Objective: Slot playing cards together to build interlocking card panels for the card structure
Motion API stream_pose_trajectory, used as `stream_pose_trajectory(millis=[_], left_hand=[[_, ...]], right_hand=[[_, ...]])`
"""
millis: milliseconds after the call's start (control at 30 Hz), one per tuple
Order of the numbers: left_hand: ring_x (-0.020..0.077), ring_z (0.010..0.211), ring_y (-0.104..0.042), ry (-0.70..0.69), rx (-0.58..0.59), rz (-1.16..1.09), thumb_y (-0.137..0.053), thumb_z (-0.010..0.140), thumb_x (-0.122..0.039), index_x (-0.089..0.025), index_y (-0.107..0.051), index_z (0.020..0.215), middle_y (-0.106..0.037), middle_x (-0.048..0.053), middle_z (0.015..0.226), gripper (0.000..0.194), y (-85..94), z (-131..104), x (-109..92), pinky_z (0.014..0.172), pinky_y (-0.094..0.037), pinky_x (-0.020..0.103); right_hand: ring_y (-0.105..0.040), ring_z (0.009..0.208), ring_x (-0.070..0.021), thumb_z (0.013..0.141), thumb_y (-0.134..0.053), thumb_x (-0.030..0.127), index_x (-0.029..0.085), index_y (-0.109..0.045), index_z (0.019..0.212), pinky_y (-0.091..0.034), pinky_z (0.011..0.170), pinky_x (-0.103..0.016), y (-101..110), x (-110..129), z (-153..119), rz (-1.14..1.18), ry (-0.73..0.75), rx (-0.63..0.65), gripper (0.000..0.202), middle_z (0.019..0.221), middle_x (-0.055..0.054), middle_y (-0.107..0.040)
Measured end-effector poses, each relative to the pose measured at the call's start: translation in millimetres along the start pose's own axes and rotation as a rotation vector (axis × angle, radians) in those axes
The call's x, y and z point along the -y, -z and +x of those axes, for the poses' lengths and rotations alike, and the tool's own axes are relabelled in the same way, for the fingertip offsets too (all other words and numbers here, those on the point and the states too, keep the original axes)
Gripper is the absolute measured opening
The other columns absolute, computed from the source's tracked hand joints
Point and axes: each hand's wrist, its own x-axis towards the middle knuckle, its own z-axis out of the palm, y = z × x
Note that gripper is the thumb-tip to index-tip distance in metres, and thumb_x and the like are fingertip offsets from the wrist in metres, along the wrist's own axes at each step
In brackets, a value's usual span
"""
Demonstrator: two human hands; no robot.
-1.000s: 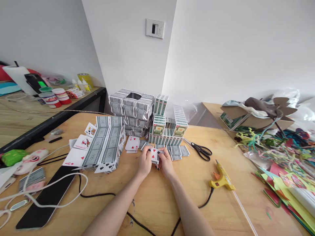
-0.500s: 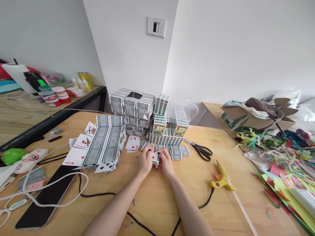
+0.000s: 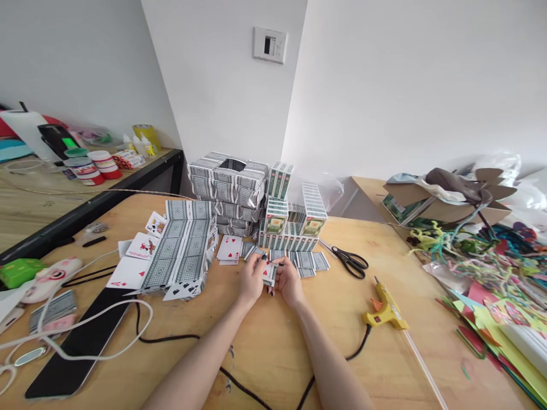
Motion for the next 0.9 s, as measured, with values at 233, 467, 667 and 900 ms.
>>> stream_pose_trajectory(millis=[233,467,667,900], left_hand=[[0.0089,0.048,-0.046,-0.087,0.07,0.089,-0.046,0.075,-0.027,-0.018,-0.052,0.084,-0.05,-0.004,0.059,0.014,3.1,-2,-4,0.046,-0.036,0.019],[0.0079,0.048,-0.045,-0.078,0.027,0.131,-0.045,0.073,-0.024,-0.019,-0.051,0.086,-0.051,-0.005,0.059,0.015,4.4,0,-3,0.048,-0.036,0.019],[0.0092,0.053,-0.048,-0.036,-0.058,0.156,-0.054,0.066,-0.029,-0.016,-0.056,0.067,-0.054,-0.002,0.059,0.013,4.4,7,-3,0.048,-0.036,0.019],[0.006,0.037,-0.04,0.151,0.018,-0.076,-0.059,0.063,-0.036,-0.015,-0.054,0.06,-0.044,-0.006,0.043,0.022,3.5,9,-8,0.037,-0.028,0.017]], right_hand=[[-0.053,0.032,-0.0145,0.078,-0.036,0.049,0.015,-0.046,0.075,-0.035,0.025,-0.02,6,-2,3,-0.055,-0.262,0.118,0.035,0.047,-0.003,-0.059],[-0.057,0.037,-0.0138,0.078,-0.048,0.046,0.016,-0.044,0.081,-0.046,0.035,-0.022,4,2,-2,-0.091,-0.195,0.159,0.031,0.052,-0.001,-0.061],[-0.063,0.049,-0.0159,0.079,-0.047,0.047,0.018,-0.044,0.084,-0.048,0.039,-0.022,-3,-5,0,-0.163,-0.058,0.024,0.03,0.058,-0.001,-0.062],[-0.065,0.06,-0.0191,0.078,-0.045,0.049,0.02,-0.046,0.085,-0.05,0.045,-0.027,-5,-8,-1,-0.279,-0.034,0.032,0.03,0.07,-0.002,-0.063]])
